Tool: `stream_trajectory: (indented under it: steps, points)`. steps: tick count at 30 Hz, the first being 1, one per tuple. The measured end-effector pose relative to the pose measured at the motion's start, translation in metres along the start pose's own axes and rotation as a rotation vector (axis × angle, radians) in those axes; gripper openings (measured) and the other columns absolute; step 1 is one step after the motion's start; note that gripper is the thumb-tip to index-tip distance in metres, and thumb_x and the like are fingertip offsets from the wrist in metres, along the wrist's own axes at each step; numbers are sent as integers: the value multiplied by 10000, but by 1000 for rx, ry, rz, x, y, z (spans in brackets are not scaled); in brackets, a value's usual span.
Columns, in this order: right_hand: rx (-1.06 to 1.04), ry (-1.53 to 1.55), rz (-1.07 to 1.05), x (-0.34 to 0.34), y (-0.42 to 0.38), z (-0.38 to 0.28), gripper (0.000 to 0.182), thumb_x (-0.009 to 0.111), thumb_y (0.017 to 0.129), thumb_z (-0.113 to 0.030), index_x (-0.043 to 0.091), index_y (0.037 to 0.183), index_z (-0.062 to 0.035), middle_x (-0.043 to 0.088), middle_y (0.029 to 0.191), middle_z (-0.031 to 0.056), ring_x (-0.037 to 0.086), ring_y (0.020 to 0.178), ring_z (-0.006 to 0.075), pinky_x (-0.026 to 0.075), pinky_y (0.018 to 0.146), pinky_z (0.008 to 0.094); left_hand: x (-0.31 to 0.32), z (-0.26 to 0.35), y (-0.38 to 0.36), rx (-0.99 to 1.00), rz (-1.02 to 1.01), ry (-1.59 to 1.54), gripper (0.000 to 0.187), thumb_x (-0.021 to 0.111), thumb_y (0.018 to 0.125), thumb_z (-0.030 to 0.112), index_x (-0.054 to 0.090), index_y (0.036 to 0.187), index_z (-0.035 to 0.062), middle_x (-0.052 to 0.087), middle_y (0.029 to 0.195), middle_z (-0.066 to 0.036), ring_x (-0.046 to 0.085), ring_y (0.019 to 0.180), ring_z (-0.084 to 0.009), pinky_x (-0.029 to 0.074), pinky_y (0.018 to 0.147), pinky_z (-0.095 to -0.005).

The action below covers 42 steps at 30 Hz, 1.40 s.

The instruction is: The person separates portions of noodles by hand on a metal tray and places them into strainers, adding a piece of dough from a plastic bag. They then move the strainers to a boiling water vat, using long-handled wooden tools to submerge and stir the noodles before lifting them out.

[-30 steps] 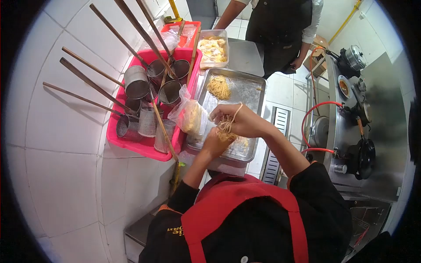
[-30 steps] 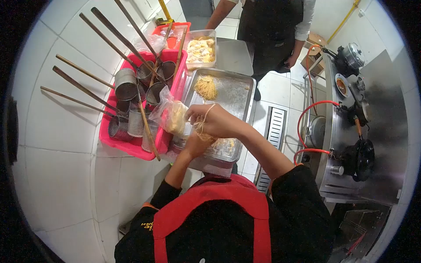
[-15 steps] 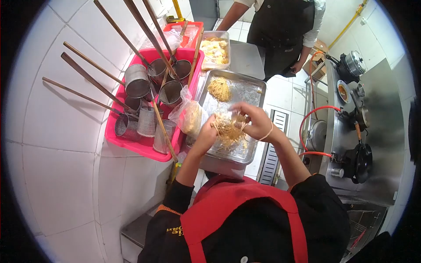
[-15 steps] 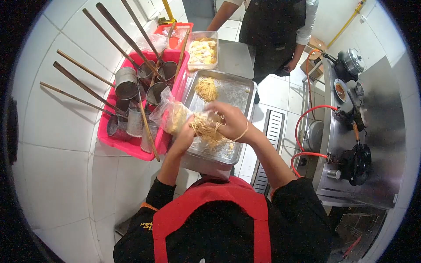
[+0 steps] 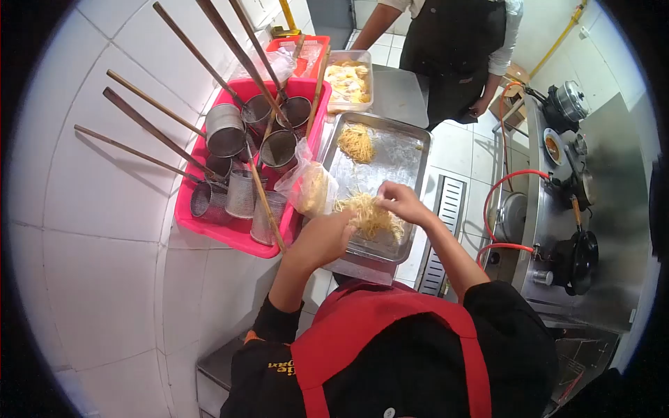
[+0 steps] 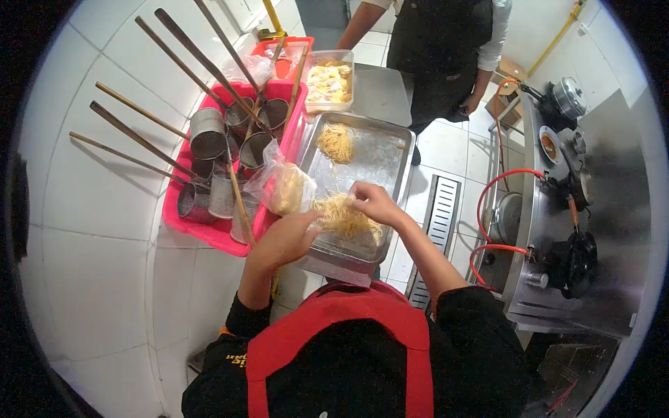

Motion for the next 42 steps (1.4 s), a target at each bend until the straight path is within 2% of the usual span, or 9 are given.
stream_trajectory:
  steps: [3,6,9,13,18,22,26,30,42]
  points:
    - [-227,-43,192,-7,-12,-36,186,626,695,-143,527,808,-33,557,757,71,540,718,189,424,665,309,-15,-6,-16,67,194,-177,309,536,775,119,503,1065,18,570,916,-211,548,885,-345,410,780,-390]
    - [-525,-468,377,24,-12,-35,170,607,694,-92,516,826,-39,554,824,97,552,793,246,437,699,347,-48,-12,-23,82,786,154,306,562,747,107,525,1042,30,565,925,-160,518,913,-323,381,821,-389]
    - [-202,-495,-9,37,-8,13,213,591,655,-42,491,843,-48,521,850,113,522,811,305,422,691,380,-63,-21,-11,-53,973,352,328,612,696,117,538,994,1,545,926,-164,491,892,-335,363,837,-403]
    - [-310,-412,253,16,-14,-35,223,578,642,-10,493,844,-50,503,823,116,504,848,310,415,713,378,-52,-68,7,-157,689,146,205,591,708,102,568,900,34,560,810,-146,527,791,-303,405,729,-391]
    - [-212,-700,2,10,-4,-24,710,714,615,-235,363,1215,-92,398,1206,170,387,1116,330,337,927,410,-47,-57,25,168,679,-260,87,530,784,93,531,815,11,541,758,-136,508,685,-284,411,640,-331]
    - [-270,-492,-34,-5,16,-56,872,751,585,-319,286,1274,-52,312,1300,199,314,1192,349,275,990,397,-49,-26,20,202,499,-605,120,504,830,107,511,814,-12,523,730,-75,502,695,-159,404,652,-273]
    - [-203,91,-412,-5,24,-90,796,750,609,-271,341,1242,-16,445,1205,145,415,1125,243,317,958,330,-75,2,7,260,481,-830,156,487,864,153,523,839,3,522,761,-13,478,728,-77,393,659,-227]
    - [-11,672,-334,16,2,-84,675,720,631,-177,399,1197,1,518,1098,77,493,1010,160,378,893,289,-86,0,19,140,592,-1228,205,499,871,210,542,926,17,542,793,-1,506,731,-87,412,689,-236]
    - [310,839,35,34,-58,-54,465,593,777,-216,414,1143,8,549,995,114,543,876,164,440,772,284,67,-42,1,-422,313,-1722,324,549,809,189,436,1070,35,545,983,-105,562,897,-197,476,779,-320]
Point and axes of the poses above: each hand's wrist, its own y-axis towards the middle knuckle, its own x-axis out of the palm, z = x × y, the point moved 3 cm from there along y, towards the middle knuckle
